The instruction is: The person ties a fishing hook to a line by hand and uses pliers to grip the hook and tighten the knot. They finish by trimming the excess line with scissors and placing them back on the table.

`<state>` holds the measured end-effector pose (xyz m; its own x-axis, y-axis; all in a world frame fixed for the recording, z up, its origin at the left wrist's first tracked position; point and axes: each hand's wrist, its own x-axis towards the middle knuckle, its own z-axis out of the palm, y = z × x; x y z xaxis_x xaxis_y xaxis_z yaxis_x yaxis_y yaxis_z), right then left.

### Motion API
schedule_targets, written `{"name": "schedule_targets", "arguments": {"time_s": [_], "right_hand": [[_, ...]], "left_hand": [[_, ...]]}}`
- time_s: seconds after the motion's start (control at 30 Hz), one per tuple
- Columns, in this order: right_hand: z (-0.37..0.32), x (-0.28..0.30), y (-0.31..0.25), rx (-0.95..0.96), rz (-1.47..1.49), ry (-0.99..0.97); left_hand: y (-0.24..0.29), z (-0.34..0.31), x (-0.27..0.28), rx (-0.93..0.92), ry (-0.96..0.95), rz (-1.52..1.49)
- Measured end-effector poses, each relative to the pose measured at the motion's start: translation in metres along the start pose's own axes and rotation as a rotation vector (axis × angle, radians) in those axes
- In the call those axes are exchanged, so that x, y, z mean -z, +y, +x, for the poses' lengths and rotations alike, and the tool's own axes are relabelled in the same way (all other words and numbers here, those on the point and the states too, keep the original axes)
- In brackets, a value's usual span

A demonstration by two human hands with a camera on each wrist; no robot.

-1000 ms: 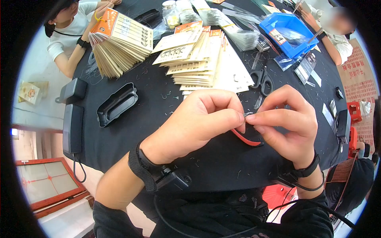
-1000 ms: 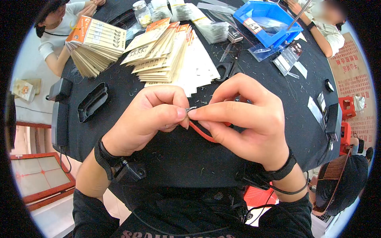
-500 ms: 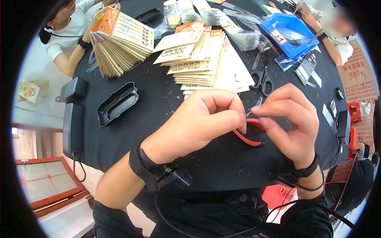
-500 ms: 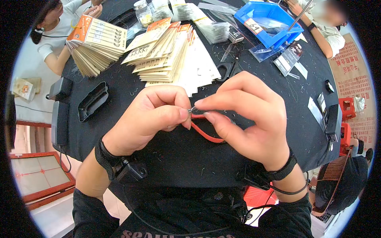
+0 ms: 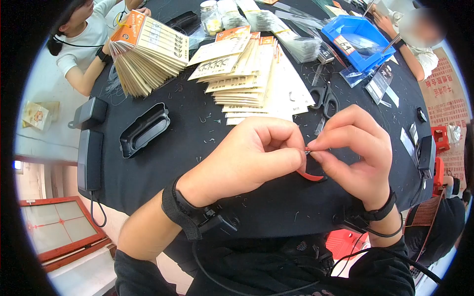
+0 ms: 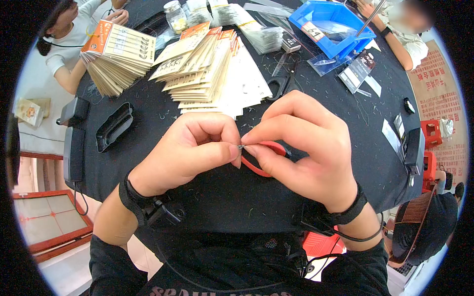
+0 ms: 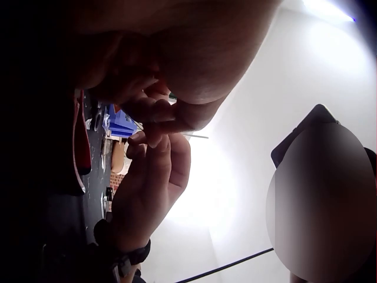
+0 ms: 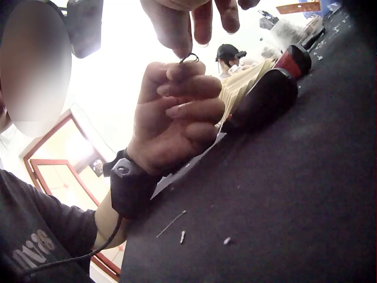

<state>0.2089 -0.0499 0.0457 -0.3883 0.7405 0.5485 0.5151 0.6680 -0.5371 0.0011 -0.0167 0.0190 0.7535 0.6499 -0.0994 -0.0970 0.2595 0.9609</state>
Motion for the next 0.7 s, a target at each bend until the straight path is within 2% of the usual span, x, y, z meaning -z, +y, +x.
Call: {"name": "schedule_targets", "arguments": {"time_s": [0.7], "right_hand": [[-0.0016, -0.0080, 0.0010, 0.048, -0.085, 0.009]], "left_hand": [[-0.0055, 0.0021, -0.0017, 0.020, 0.023, 0.026]]}}
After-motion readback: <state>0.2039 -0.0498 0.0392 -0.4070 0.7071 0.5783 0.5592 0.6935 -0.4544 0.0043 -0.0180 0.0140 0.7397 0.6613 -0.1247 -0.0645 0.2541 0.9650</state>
